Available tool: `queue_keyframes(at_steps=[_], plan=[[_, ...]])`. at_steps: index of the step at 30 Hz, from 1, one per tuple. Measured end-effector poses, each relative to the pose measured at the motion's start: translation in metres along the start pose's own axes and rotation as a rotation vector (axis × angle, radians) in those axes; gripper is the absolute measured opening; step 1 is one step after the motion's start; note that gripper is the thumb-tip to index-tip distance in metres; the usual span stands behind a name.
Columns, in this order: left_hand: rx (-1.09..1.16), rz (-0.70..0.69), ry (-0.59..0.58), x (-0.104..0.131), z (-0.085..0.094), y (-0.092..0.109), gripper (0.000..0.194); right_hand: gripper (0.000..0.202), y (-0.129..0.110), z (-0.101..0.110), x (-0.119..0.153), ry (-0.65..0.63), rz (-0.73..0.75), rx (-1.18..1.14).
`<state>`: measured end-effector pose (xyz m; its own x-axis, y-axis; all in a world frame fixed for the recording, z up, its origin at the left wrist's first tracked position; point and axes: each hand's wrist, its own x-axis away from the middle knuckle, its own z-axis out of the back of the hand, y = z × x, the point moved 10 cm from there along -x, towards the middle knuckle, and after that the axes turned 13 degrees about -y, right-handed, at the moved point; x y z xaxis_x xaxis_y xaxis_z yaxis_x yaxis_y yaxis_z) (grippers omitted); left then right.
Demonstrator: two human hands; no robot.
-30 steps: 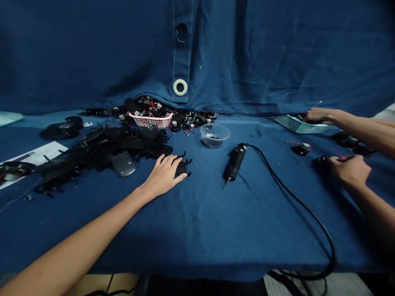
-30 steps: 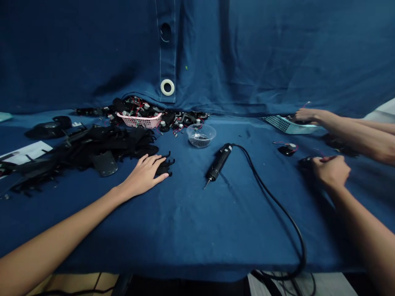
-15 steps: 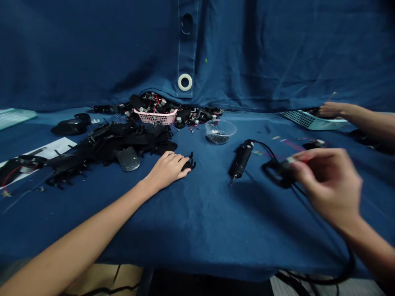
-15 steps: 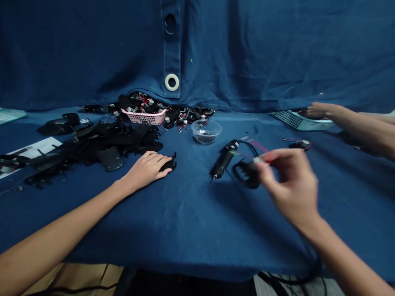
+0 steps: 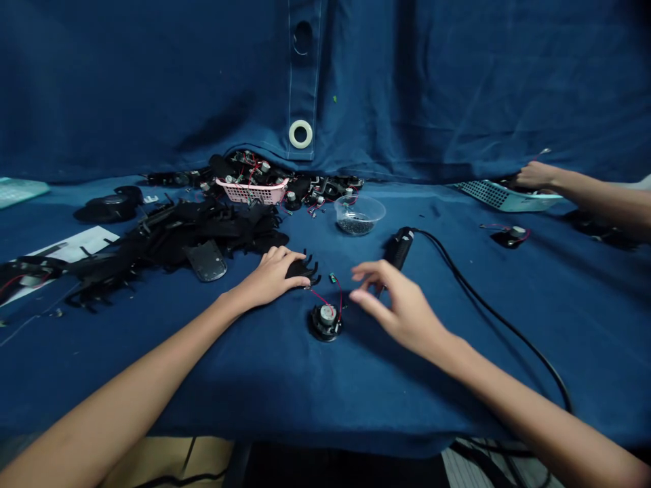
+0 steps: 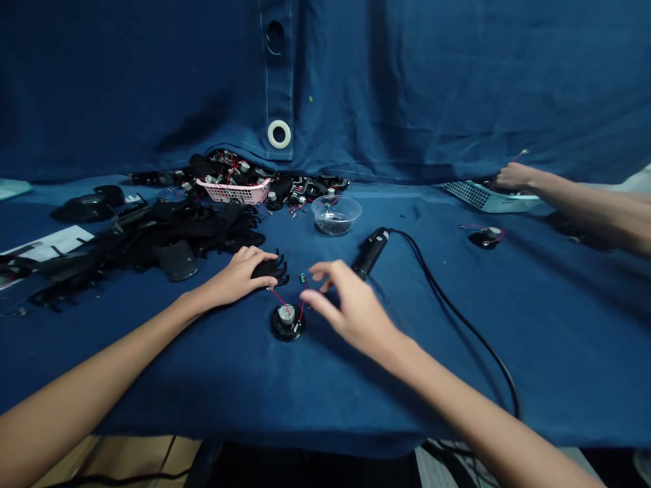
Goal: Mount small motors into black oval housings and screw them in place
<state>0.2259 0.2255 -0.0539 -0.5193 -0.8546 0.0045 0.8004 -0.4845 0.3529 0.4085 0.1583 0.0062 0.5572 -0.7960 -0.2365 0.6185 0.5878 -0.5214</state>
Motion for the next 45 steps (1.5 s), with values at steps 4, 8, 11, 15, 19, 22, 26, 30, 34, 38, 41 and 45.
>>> queue_keyframes(at_steps=[4,8,11,15,19,22,26,30,34,38,41,45], plan=[[-0.001,-0.033,0.088,0.003,0.013,0.002,0.042,0.048,0.071,0.039,-0.002,0.077,-0.385,0.224],[-0.094,0.053,0.238,0.011,0.037,-0.002,0.031,0.072,0.124,0.020,-0.006,-0.215,-0.631,0.338],[-0.041,0.192,0.422,0.029,0.067,-0.008,0.033,0.068,0.135,0.016,-0.010,-0.248,-0.699,0.347],[0.188,0.284,0.467,0.061,0.079,-0.008,0.035,0.061,0.123,0.033,-0.010,-0.171,-0.750,0.440],[0.432,0.339,0.181,0.094,0.032,-0.006,0.037,0.057,0.051,0.035,-0.013,-0.061,-0.371,0.434],[0.399,0.373,0.006,0.119,0.001,0.001,0.052,0.051,-0.033,0.002,-0.007,-0.223,0.187,0.221],[0.206,0.344,-0.071,0.129,-0.009,0.016,0.074,0.047,-0.084,-0.032,0.005,-0.427,0.463,0.242],[0.215,0.217,-0.074,0.118,-0.006,0.034,0.063,0.043,-0.077,-0.040,-0.002,-0.429,0.407,0.439],[0.279,0.107,-0.082,0.104,-0.005,0.050,0.056,0.027,-0.076,-0.032,-0.005,-0.297,0.419,0.624],[0.335,0.056,-0.085,0.092,-0.008,0.059,0.054,0.023,-0.074,-0.030,-0.005,-0.261,0.415,0.587],[0.342,0.046,-0.053,0.085,-0.005,0.060,0.054,0.032,-0.056,-0.034,-0.008,-0.317,0.304,0.442],[0.285,0.051,-0.028,0.081,-0.001,0.055,0.054,0.039,-0.035,-0.044,-0.008,-0.331,0.211,0.369]])
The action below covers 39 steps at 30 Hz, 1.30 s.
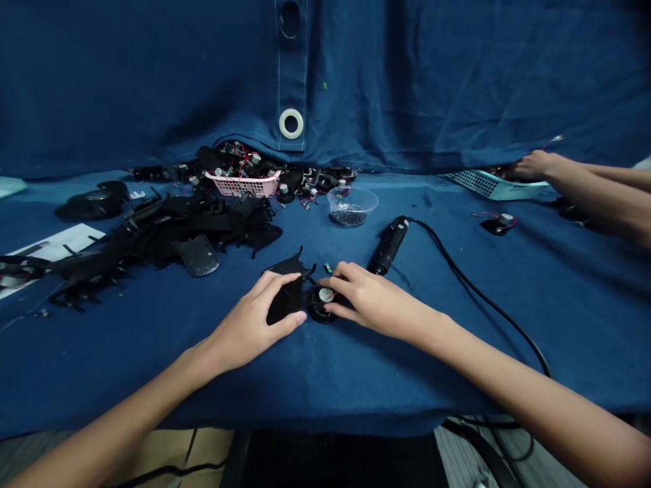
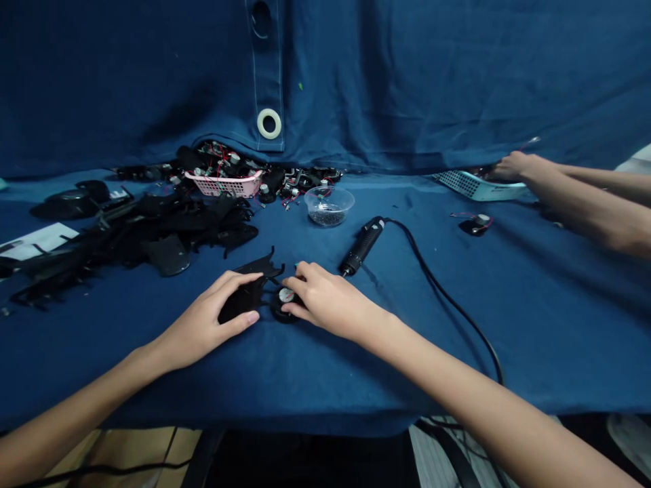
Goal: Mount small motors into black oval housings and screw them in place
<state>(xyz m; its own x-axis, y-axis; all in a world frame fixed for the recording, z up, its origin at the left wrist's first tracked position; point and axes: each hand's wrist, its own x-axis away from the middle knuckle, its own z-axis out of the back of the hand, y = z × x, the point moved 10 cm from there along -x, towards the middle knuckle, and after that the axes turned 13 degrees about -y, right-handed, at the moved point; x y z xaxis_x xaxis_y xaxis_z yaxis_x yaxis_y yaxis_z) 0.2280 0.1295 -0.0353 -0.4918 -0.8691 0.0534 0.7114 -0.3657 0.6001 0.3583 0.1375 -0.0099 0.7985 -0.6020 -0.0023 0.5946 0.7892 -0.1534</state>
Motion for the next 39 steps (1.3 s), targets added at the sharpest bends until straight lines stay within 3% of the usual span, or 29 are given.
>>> queue_keyframes(at_steps=[4,8,10,16,25,39], plan=[[-0.104,0.031,-0.053,0.000,-0.005,-0.006,0.058,0.037,0.002,-0.007,0.004,0.074,0.001,-0.060],[-0.203,-0.019,-0.084,0.001,-0.009,0.003,0.064,0.030,0.007,-0.011,0.012,0.109,-0.019,-0.175],[-0.222,-0.086,-0.091,-0.001,-0.009,0.011,0.061,0.027,0.013,-0.014,0.016,0.105,-0.046,-0.234],[-0.232,-0.340,-0.071,-0.009,-0.008,0.027,0.026,0.028,0.025,-0.020,0.024,0.115,-0.065,-0.342],[-0.234,-0.659,0.123,-0.001,-0.001,0.047,0.027,0.028,0.033,-0.021,0.022,0.138,-0.006,-0.498],[-0.323,-0.631,0.068,-0.003,-0.011,0.051,0.030,0.030,0.035,-0.021,0.021,0.136,0.011,-0.572]])
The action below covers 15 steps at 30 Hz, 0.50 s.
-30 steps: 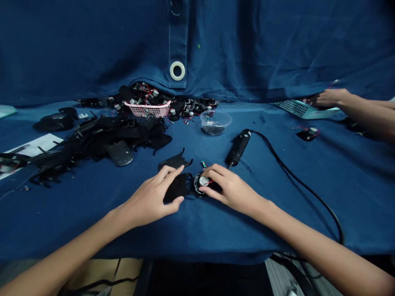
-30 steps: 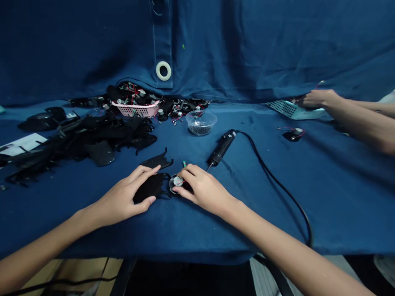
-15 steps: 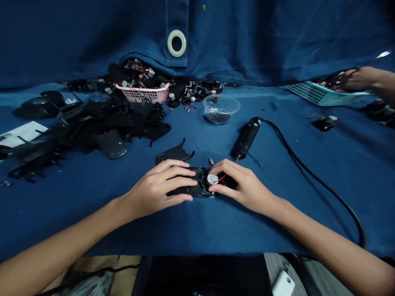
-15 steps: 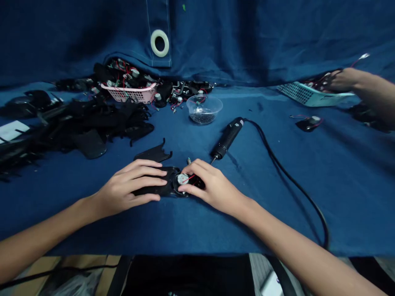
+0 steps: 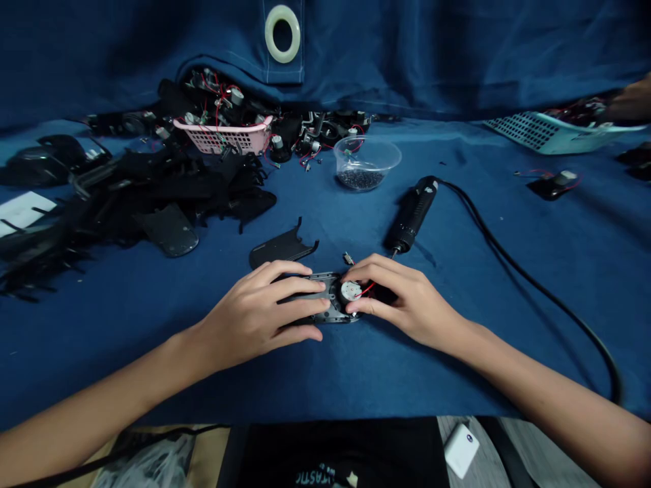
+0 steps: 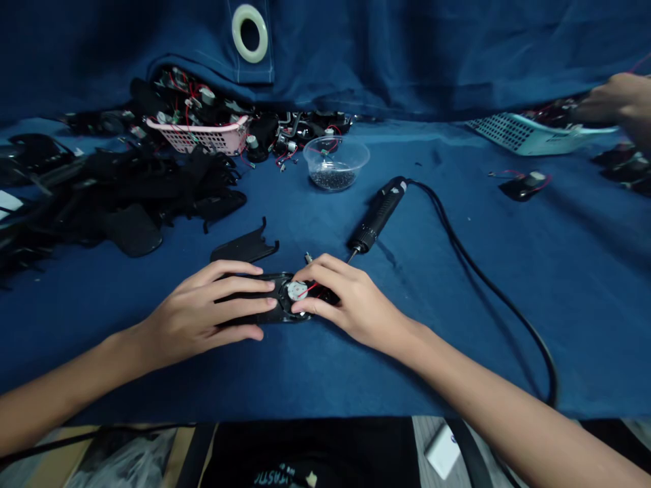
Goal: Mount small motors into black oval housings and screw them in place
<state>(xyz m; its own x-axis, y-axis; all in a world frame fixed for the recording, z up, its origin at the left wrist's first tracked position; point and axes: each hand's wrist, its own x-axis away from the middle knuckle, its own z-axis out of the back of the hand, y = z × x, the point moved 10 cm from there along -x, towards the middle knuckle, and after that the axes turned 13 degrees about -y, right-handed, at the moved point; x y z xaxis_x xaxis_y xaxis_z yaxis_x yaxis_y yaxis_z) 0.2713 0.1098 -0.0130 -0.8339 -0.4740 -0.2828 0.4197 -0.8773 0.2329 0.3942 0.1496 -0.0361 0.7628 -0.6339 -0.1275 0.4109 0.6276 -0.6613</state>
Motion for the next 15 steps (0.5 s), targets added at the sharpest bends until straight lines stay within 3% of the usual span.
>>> queue_keyframes(at_steps=[15], plan=[[-0.053,0.033,-0.017,-0.0023,-0.0019,0.0012,0.031,0.032,-0.0029,0.0058,0.0029,0.067,0.013,0.060]])
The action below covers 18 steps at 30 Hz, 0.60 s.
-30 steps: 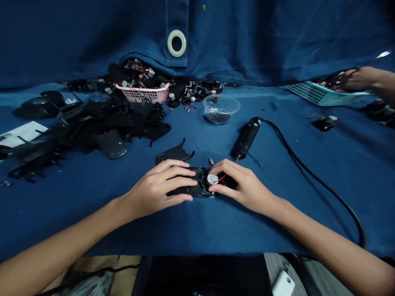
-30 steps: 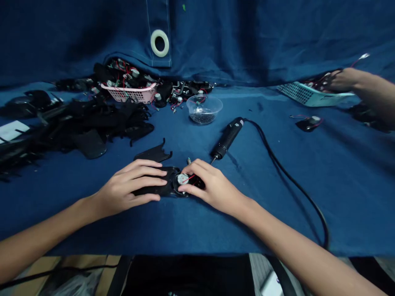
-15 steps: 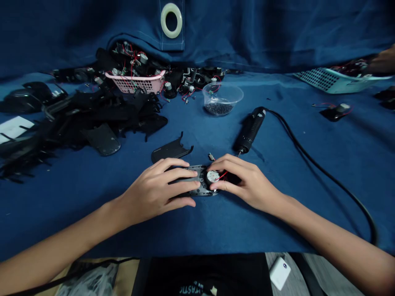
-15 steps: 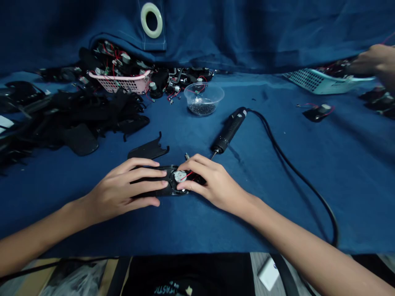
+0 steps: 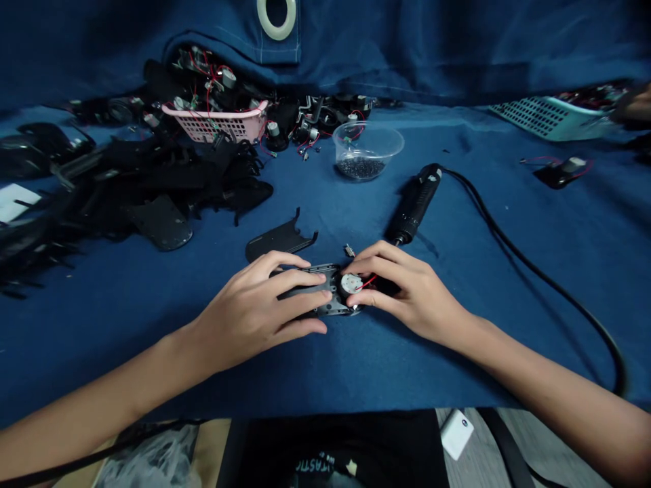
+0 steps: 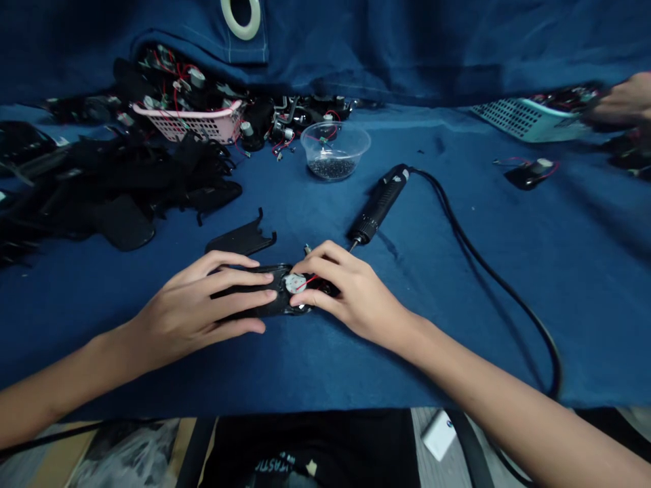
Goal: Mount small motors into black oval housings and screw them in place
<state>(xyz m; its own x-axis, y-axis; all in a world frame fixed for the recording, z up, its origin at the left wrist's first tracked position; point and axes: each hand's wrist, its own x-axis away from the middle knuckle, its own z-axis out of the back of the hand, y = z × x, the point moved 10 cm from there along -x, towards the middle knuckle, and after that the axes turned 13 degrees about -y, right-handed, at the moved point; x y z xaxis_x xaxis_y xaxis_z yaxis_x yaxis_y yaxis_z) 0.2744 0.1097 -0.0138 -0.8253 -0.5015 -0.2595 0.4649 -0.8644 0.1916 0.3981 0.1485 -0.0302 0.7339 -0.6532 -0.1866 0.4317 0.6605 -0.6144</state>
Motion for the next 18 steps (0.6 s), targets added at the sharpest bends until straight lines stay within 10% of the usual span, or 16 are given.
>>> queue_keyframes(at_steps=[18], plan=[[-0.025,0.049,-0.016,0.0029,-0.0033,-0.0041,0.029,0.031,0.0023,-0.0025,0.0008,-0.009,-0.012,0.007]])
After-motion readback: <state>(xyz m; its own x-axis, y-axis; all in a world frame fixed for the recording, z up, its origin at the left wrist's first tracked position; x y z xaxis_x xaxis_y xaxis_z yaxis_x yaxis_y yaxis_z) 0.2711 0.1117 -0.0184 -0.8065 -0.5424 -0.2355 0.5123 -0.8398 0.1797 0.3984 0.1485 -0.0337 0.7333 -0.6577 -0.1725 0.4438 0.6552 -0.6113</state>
